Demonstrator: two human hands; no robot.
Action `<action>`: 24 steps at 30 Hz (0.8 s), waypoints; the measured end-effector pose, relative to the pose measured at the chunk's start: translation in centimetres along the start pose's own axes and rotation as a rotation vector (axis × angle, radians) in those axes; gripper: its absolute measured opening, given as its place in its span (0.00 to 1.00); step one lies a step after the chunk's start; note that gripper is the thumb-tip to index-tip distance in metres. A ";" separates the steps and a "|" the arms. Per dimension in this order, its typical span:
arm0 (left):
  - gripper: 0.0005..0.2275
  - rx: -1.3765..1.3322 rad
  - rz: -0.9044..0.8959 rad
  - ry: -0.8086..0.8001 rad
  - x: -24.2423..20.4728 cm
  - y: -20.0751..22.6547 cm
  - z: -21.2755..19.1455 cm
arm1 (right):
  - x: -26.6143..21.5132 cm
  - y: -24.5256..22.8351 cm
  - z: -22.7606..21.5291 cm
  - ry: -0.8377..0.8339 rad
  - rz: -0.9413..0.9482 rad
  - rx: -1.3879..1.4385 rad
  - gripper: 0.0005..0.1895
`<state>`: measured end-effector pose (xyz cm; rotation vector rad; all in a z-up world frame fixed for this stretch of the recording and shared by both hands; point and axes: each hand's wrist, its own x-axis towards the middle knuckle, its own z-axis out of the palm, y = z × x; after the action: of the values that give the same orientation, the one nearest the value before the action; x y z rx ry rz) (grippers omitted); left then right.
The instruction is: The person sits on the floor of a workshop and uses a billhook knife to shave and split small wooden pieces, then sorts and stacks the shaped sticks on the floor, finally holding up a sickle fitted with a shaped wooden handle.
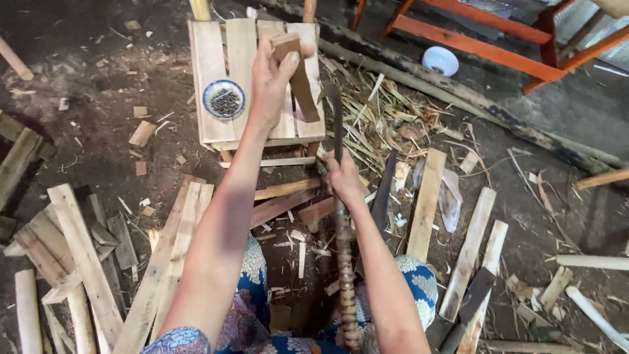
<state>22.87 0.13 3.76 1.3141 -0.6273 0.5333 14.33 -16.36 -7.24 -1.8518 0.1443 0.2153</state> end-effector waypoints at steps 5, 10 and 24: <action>0.12 -0.124 -0.075 0.050 0.0 -1.7 0.9 | -2.1 -1.0 -0.2 0.174 -0.103 -0.157 0.12; 0.10 -0.228 -0.114 0.213 -0.2 -1.2 2.4 | -2.8 -2.3 -1.3 0.240 -0.189 -0.285 0.10; 0.20 -0.346 -0.192 0.126 2.0 -6.1 5.7 | 0.3 0.6 0.0 0.236 -0.180 -0.391 0.09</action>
<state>27.74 -6.51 1.56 0.9925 -0.4587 0.3295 14.49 -16.53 -7.86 -2.2636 0.1012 -0.1102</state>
